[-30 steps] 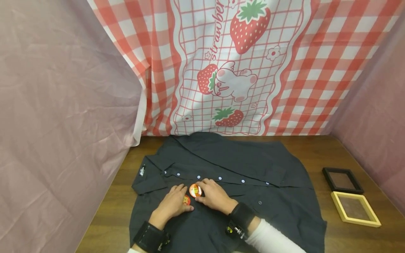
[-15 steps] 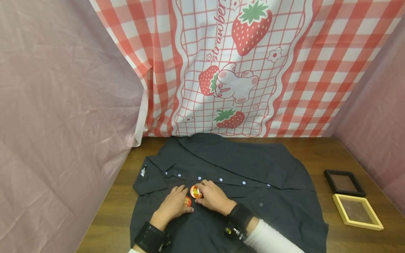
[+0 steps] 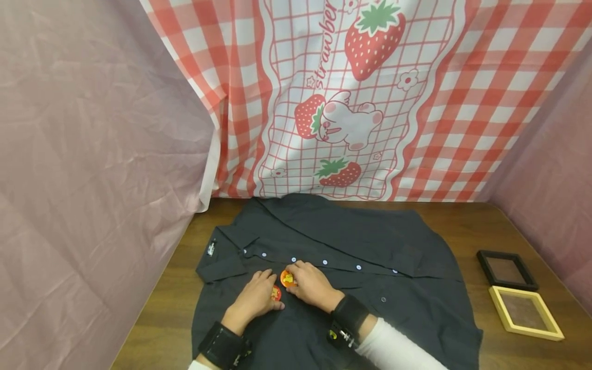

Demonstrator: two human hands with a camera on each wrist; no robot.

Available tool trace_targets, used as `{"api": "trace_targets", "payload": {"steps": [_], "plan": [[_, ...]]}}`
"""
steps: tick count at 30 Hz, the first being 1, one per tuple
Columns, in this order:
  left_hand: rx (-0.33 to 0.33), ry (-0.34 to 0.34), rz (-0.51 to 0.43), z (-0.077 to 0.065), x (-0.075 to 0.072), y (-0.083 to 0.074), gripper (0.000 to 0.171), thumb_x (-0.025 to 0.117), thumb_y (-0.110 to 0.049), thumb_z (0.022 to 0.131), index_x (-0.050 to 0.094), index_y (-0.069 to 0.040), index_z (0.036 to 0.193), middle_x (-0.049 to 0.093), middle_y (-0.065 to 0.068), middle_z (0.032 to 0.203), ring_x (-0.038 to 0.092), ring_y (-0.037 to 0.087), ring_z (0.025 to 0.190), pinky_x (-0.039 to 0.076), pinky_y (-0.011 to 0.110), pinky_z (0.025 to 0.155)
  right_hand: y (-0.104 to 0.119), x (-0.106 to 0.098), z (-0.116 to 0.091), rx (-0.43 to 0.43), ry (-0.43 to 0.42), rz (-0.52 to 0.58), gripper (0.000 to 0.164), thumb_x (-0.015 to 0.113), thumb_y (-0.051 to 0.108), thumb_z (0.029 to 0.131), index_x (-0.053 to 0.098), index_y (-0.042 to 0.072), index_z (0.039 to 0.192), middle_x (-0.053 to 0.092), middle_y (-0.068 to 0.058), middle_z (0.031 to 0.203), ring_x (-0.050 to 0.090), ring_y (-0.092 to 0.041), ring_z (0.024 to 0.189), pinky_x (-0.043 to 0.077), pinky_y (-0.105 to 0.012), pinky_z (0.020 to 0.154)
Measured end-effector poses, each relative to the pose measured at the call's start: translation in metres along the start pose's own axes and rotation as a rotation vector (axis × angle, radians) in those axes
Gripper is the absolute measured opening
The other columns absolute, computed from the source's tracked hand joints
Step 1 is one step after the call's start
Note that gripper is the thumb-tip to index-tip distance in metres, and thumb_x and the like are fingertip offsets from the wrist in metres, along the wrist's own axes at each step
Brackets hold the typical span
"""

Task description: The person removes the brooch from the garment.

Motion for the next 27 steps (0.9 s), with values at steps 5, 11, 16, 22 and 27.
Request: {"api": "trace_targets", "payload": {"steps": [5,11,16,22,27], "plan": [[-0.014,0.017,-0.001,0.0,0.0017,-0.0008,0.075,0.085,-0.037,0.073,0.058,0.004,0.129,0.052,0.021,0.14,0.046,0.038,0.131,0.043,0.049,0.107,0.0003,0.0011,-0.0008,0.001,0.003,-0.002,0.04,0.08,0.025,0.079,0.067,0.009,0.114,0.066,-0.004,0.098,0.06,-0.017,0.083,0.053,-0.032,0.075],[0.001,0.003,0.005,0.0,-0.0011,-0.0015,0.074,0.085,-0.036,0.073,0.058,0.005,0.129,0.052,0.022,0.139,0.046,0.039,0.13,0.043,0.049,0.106,0.0005,-0.0005,-0.0001,-0.014,-0.009,-0.012,0.038,0.079,0.026,0.078,0.068,0.009,0.111,0.066,-0.003,0.096,0.061,-0.016,0.082,0.053,-0.032,0.074],[0.013,-0.014,0.019,0.0,-0.0022,-0.0016,0.074,0.085,-0.036,0.072,0.059,0.005,0.127,0.053,0.022,0.138,0.048,0.039,0.129,0.044,0.049,0.105,0.0,-0.0021,0.0007,-0.005,-0.01,0.004,0.036,0.078,0.025,0.079,0.068,0.009,0.11,0.067,-0.004,0.095,0.061,-0.016,0.081,0.053,-0.032,0.073],[0.004,-0.011,0.008,0.0005,-0.0023,0.0009,0.073,0.086,-0.036,0.072,0.059,0.004,0.127,0.053,0.021,0.139,0.047,0.038,0.13,0.044,0.049,0.106,0.0008,-0.0027,0.0006,-0.016,-0.018,0.003,0.035,0.079,0.025,0.078,0.069,0.008,0.108,0.065,-0.004,0.092,0.059,-0.015,0.078,0.052,-0.031,0.07],[0.003,-0.007,0.0,0.0004,-0.0026,0.0018,0.073,0.086,-0.035,0.072,0.059,0.004,0.127,0.053,0.021,0.139,0.047,0.038,0.129,0.044,0.048,0.106,-0.0002,-0.0026,0.0007,-0.018,-0.011,0.006,0.035,0.078,0.025,0.078,0.069,0.007,0.107,0.064,-0.004,0.089,0.057,-0.013,0.075,0.051,-0.03,0.068]]}}
Point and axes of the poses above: each hand's wrist, its own z-axis towards the middle knuckle, its own x-axis out of the palm, y = z × x, the point moved 5 cm from there along z, towards the middle knuckle
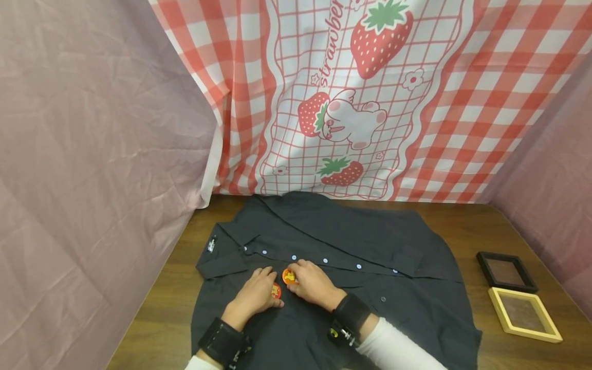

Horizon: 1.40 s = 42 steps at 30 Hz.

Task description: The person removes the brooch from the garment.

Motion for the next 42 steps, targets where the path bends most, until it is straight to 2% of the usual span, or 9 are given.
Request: {"api": "trace_targets", "payload": {"steps": [15,30,42], "plan": [[-0.013,-0.002,-0.017,0.0,0.001,-0.001,0.072,0.086,-0.033,0.071,0.059,0.005,0.126,0.053,0.022,0.139,0.047,0.038,0.129,0.044,0.049,0.106,-0.003,-0.007,-0.004,0.029,0.034,0.099,0.034,0.076,0.021,0.08,0.069,0.005,0.108,0.065,-0.005,0.092,0.058,-0.012,0.076,0.051,-0.027,0.068],[-0.025,0.022,-0.005,-0.001,0.001,-0.003,0.073,0.085,-0.033,0.073,0.058,0.004,0.129,0.051,0.021,0.14,0.046,0.038,0.13,0.043,0.05,0.106,-0.009,-0.006,-0.009,0.053,0.027,0.07,0.033,0.076,0.022,0.078,0.071,0.005,0.106,0.066,-0.004,0.091,0.058,-0.012,0.075,0.051,-0.027,0.067],[-0.023,0.005,-0.034,-0.001,0.001,-0.003,0.073,0.087,-0.031,0.072,0.058,0.004,0.129,0.05,0.023,0.141,0.045,0.04,0.131,0.045,0.055,0.101,-0.015,-0.011,-0.013,0.069,-0.016,0.118,0.032,0.078,0.021,0.078,0.071,0.006,0.105,0.066,-0.003,0.092,0.059,-0.012,0.076,0.051,-0.028,0.068]]}}
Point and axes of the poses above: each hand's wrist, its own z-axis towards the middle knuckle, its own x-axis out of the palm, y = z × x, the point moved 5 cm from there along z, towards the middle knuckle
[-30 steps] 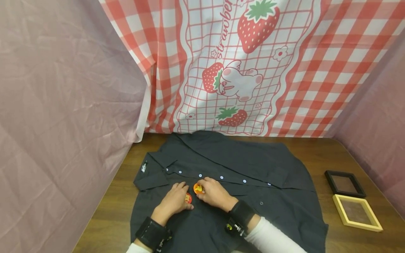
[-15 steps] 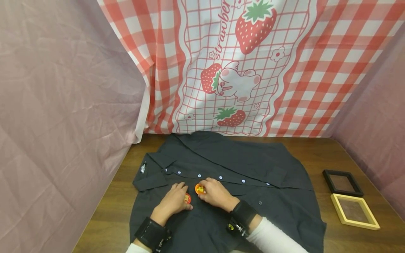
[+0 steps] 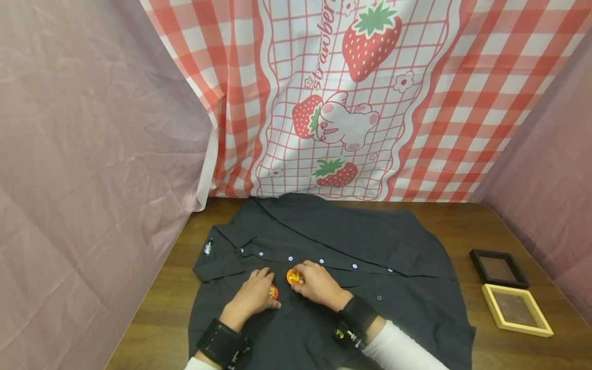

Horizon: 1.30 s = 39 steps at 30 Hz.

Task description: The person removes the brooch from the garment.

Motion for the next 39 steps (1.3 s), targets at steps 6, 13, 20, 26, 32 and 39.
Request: {"api": "trace_targets", "payload": {"steps": [6,13,20,26,32,39], "plan": [[0.009,0.006,-0.01,0.0,-0.001,0.0,0.073,0.086,-0.03,0.072,0.057,0.004,0.129,0.05,0.022,0.142,0.043,0.04,0.133,0.044,0.059,0.101,-0.003,-0.002,0.0,0.014,0.004,0.032,0.031,0.078,0.02,0.078,0.071,0.005,0.104,0.068,-0.003,0.093,0.06,-0.012,0.077,0.052,-0.029,0.07],[0.022,0.031,-0.007,-0.001,0.0,0.0,0.075,0.085,-0.031,0.073,0.055,0.004,0.132,0.048,0.021,0.145,0.039,0.039,0.139,0.04,0.058,0.107,-0.006,0.0,-0.001,0.024,0.002,0.037,0.031,0.079,0.022,0.077,0.072,0.005,0.102,0.068,-0.002,0.093,0.06,-0.011,0.078,0.051,-0.027,0.069],[0.019,0.031,-0.011,-0.001,-0.001,-0.001,0.075,0.085,-0.03,0.073,0.055,0.004,0.132,0.048,0.021,0.145,0.041,0.039,0.137,0.041,0.058,0.105,-0.008,-0.002,-0.003,0.039,-0.016,0.056,0.031,0.08,0.022,0.075,0.073,0.006,0.101,0.068,-0.001,0.091,0.058,-0.01,0.076,0.049,-0.026,0.067],[0.009,0.042,-0.02,-0.001,-0.001,-0.001,0.075,0.085,-0.03,0.074,0.055,0.003,0.133,0.047,0.021,0.145,0.041,0.038,0.137,0.04,0.058,0.106,-0.011,-0.002,-0.005,0.061,-0.006,0.069,0.031,0.08,0.023,0.076,0.073,0.007,0.102,0.068,-0.001,0.093,0.058,-0.009,0.077,0.048,-0.025,0.067],[-0.02,0.044,-0.036,0.001,0.0,0.0,0.072,0.084,-0.03,0.075,0.055,0.002,0.133,0.048,0.021,0.145,0.041,0.038,0.137,0.039,0.058,0.107,-0.012,-0.003,-0.007,0.05,-0.017,0.082,0.029,0.08,0.019,0.075,0.073,0.006,0.099,0.065,0.0,0.086,0.054,-0.008,0.071,0.044,-0.022,0.062],[-0.007,0.009,-0.043,0.002,-0.001,-0.001,0.067,0.083,-0.029,0.077,0.057,0.001,0.131,0.05,0.02,0.143,0.044,0.038,0.134,0.04,0.057,0.106,-0.013,-0.004,-0.008,0.052,-0.018,0.085,0.028,0.08,0.017,0.075,0.072,0.006,0.099,0.066,0.001,0.088,0.055,-0.009,0.073,0.046,-0.025,0.064]]}}
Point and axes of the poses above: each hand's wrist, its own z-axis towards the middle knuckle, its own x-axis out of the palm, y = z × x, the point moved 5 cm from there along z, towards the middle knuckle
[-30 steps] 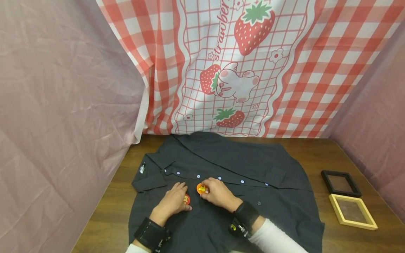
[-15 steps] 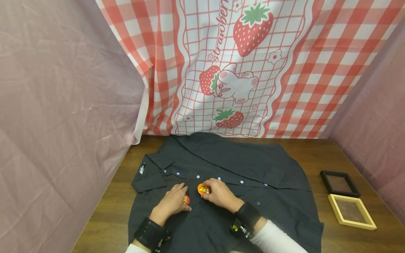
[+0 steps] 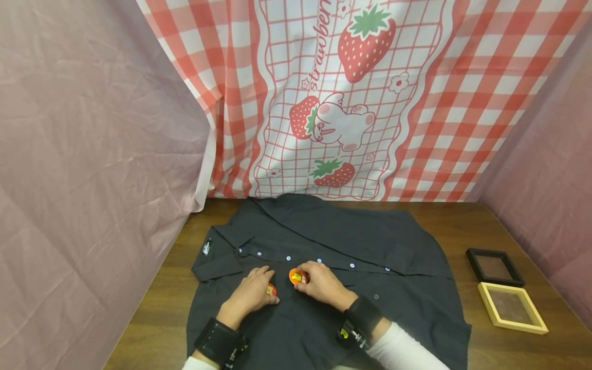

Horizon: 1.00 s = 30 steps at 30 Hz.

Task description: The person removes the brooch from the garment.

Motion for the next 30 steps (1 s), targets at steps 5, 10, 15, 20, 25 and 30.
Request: {"api": "trace_targets", "payload": {"steps": [5,10,15,20,25,30], "plan": [[0.02,-0.024,-0.012,-0.001,-0.001,-0.001,0.064,0.082,-0.029,0.078,0.058,0.001,0.13,0.051,0.02,0.142,0.045,0.039,0.133,0.041,0.057,0.105,0.0,0.0,-0.001,0.008,0.004,0.004,0.029,0.08,0.018,0.075,0.073,0.006,0.101,0.068,-0.001,0.093,0.058,-0.01,0.077,0.048,-0.026,0.066],[0.068,-0.071,-0.025,-0.002,-0.004,-0.002,0.059,0.08,-0.028,0.079,0.06,0.0,0.127,0.053,0.021,0.139,0.047,0.039,0.131,0.042,0.057,0.103,0.001,-0.003,-0.002,0.008,-0.018,0.02,0.027,0.08,0.017,0.076,0.072,0.006,0.099,0.065,0.001,0.088,0.056,-0.01,0.075,0.046,-0.024,0.064],[0.121,-0.111,-0.036,-0.002,-0.005,-0.003,0.054,0.079,-0.025,0.081,0.061,-0.002,0.126,0.056,0.02,0.136,0.049,0.038,0.129,0.044,0.057,0.102,0.001,-0.005,-0.002,0.016,-0.033,0.031,0.027,0.08,0.017,0.076,0.072,0.007,0.1,0.065,0.0,0.088,0.056,-0.009,0.074,0.046,-0.022,0.064],[0.173,-0.143,-0.049,-0.001,-0.008,-0.007,0.05,0.077,-0.024,0.083,0.062,-0.004,0.126,0.058,0.017,0.135,0.051,0.036,0.127,0.044,0.054,0.103,0.001,-0.006,-0.002,0.02,-0.042,0.044,0.028,0.08,0.017,0.076,0.071,0.007,0.101,0.065,0.0,0.089,0.056,-0.009,0.076,0.047,-0.024,0.066],[0.236,-0.188,-0.06,-0.002,-0.011,-0.011,0.046,0.075,-0.022,0.085,0.062,-0.005,0.126,0.06,0.014,0.133,0.053,0.033,0.126,0.045,0.05,0.104,0.002,-0.009,-0.002,0.019,-0.046,0.066,0.027,0.08,0.017,0.077,0.072,0.007,0.101,0.064,0.001,0.089,0.056,-0.011,0.078,0.048,-0.026,0.069],[0.269,-0.234,-0.083,-0.003,-0.014,-0.016,0.041,0.074,-0.021,0.087,0.064,-0.007,0.124,0.064,0.01,0.127,0.057,0.029,0.122,0.046,0.047,0.103,0.003,-0.011,-0.003,0.015,-0.043,0.092,0.026,0.08,0.018,0.078,0.071,0.009,0.1,0.062,0.003,0.085,0.055,-0.008,0.076,0.047,-0.024,0.069]]}}
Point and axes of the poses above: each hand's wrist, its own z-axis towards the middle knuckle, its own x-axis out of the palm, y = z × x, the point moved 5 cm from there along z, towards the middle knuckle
